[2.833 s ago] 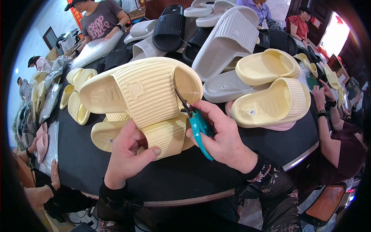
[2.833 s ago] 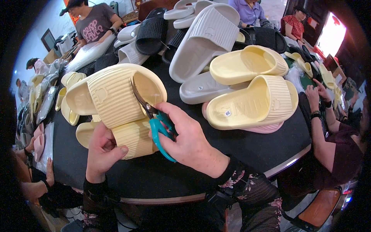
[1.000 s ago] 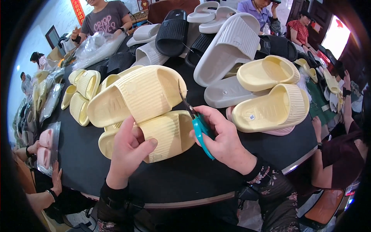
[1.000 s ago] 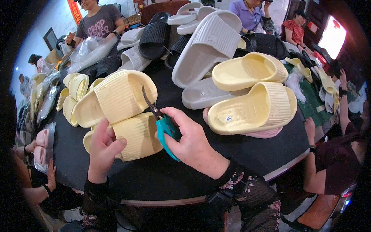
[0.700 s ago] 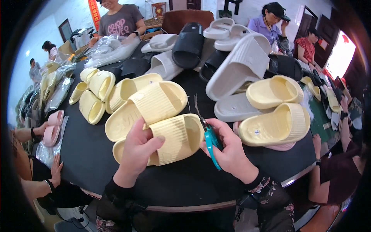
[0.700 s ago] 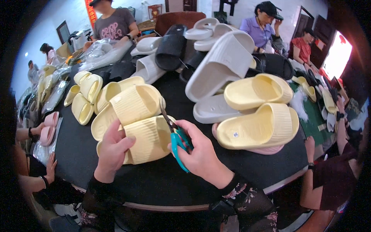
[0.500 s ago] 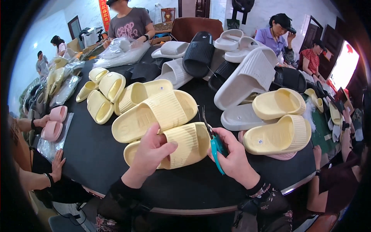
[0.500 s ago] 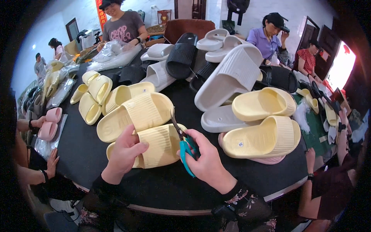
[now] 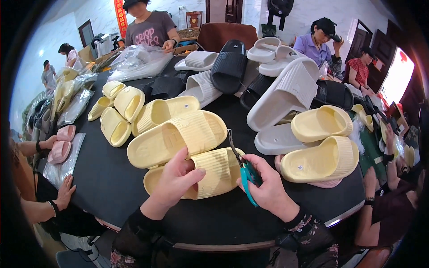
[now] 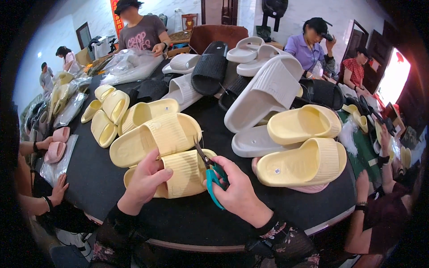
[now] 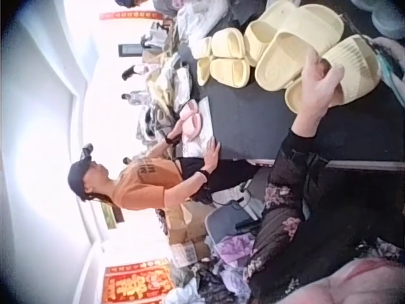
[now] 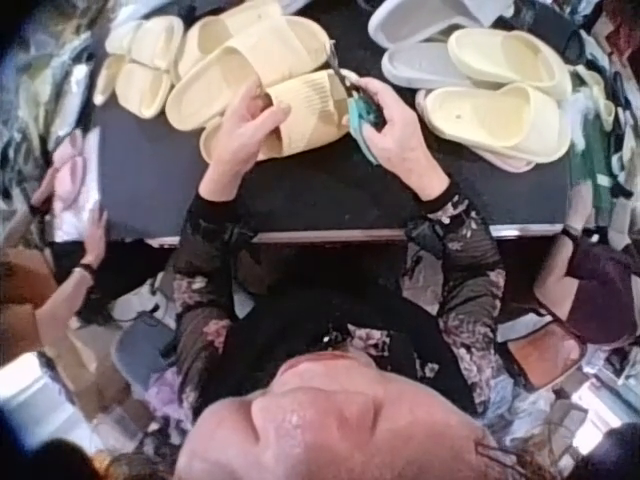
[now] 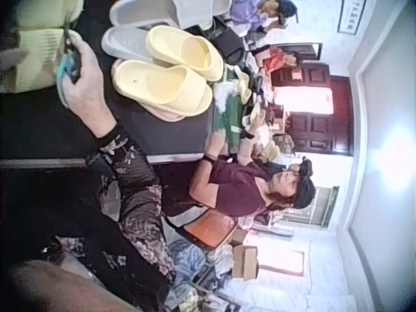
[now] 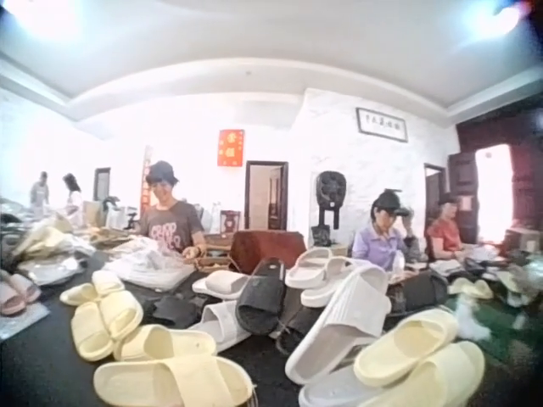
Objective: Using scissors to trim excess threads and material from various colored plastic slides/sandals.
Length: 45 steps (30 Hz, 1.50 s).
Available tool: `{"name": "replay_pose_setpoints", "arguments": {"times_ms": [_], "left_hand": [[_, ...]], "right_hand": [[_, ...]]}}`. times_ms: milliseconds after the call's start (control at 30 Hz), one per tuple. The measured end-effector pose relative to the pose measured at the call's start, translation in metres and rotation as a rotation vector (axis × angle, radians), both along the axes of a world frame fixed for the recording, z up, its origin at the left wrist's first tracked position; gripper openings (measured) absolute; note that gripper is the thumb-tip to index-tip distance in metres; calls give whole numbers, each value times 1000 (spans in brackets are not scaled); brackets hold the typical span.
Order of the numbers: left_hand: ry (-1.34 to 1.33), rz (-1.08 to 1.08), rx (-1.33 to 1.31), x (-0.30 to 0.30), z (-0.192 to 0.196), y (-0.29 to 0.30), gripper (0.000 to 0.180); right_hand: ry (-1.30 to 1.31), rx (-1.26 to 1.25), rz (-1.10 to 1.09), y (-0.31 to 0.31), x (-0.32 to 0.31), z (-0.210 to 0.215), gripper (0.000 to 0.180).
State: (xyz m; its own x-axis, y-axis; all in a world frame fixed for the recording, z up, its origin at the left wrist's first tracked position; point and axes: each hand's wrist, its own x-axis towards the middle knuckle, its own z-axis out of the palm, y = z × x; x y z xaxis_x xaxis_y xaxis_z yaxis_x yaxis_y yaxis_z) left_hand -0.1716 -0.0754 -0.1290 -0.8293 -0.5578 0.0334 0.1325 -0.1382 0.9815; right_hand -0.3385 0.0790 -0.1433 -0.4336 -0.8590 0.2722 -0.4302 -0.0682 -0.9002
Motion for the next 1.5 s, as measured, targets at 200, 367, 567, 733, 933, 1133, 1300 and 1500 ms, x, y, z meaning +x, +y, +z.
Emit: {"name": "replay_pose_setpoints", "arguments": {"times_ms": [200,367,567,733,933,1133,1300,1500], "left_hand": [[-20,-7,6,1,-1,3,57],[-39,-6,15,1,2,3,57],[-13,28,-2,1,2,5,57],[-32,-2,-4,3,2,4,57],[-15,-15,-33,1,4,6,56],[12,26,-47,-1,3,10,55],[28,65,-60,0,6,11,56],[221,226,-64,8,38,14,52]], "right_hand": [[51,-37,-21,3,-3,-3,49],[55,-39,-24,3,-4,-2,48],[-2,54,12,4,-3,4,47],[42,-36,-47,2,-3,0,46],[-68,-89,-58,-1,-7,-10,45],[-102,-123,-71,-3,-12,-13,43],[-234,-107,-55,-3,-25,-17,49],[-597,21,-16,3,-28,-4,56]]}}
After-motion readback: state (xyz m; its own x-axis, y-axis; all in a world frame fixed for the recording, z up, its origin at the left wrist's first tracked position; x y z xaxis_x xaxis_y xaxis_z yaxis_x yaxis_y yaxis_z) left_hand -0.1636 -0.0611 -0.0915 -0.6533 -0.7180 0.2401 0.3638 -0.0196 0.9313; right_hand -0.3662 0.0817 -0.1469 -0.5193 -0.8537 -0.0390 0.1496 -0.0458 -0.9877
